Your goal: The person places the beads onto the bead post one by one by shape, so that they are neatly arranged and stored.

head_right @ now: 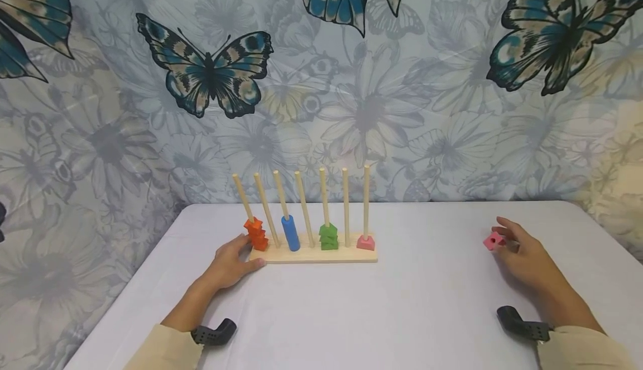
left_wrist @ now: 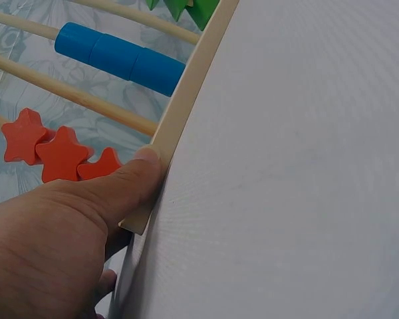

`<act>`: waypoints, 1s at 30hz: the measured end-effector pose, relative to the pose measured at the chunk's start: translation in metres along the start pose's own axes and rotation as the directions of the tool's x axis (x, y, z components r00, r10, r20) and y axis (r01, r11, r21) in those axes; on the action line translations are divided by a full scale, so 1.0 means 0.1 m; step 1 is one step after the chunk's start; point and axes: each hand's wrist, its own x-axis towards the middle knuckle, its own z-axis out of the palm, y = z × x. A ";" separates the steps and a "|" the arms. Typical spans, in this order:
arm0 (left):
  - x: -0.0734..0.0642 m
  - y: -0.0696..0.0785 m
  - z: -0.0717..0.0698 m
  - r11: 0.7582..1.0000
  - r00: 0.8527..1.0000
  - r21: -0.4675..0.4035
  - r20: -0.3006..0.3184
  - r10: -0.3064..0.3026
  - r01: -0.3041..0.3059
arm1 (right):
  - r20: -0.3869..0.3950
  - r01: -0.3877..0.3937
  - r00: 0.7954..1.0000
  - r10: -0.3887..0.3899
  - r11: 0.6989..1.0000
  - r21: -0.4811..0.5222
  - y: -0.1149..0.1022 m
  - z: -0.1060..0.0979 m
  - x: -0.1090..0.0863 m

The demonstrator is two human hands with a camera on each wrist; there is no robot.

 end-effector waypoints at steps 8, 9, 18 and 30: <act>0.02 0.02 -0.01 1.000 1.000 0.003 0.003 0.003 -0.003 | -0.007 -0.102 0.995 0.102 0.985 -0.137 0.03 0.00 0.00; 0.02 0.02 -0.01 1.000 1.000 0.003 0.004 0.001 -0.001 | -0.010 -0.112 0.994 0.112 0.982 -0.149 0.02 0.00 0.00; 0.00 0.01 -0.03 1.000 1.000 -0.007 0.004 0.000 0.000 | -0.169 -0.099 0.982 0.089 0.994 -0.052 -0.13 -0.02 -0.04; 0.00 0.00 0.02 1.000 1.000 -0.025 0.002 -0.008 0.008 | -0.236 -0.116 0.958 0.164 0.972 0.204 -0.55 -0.16 0.00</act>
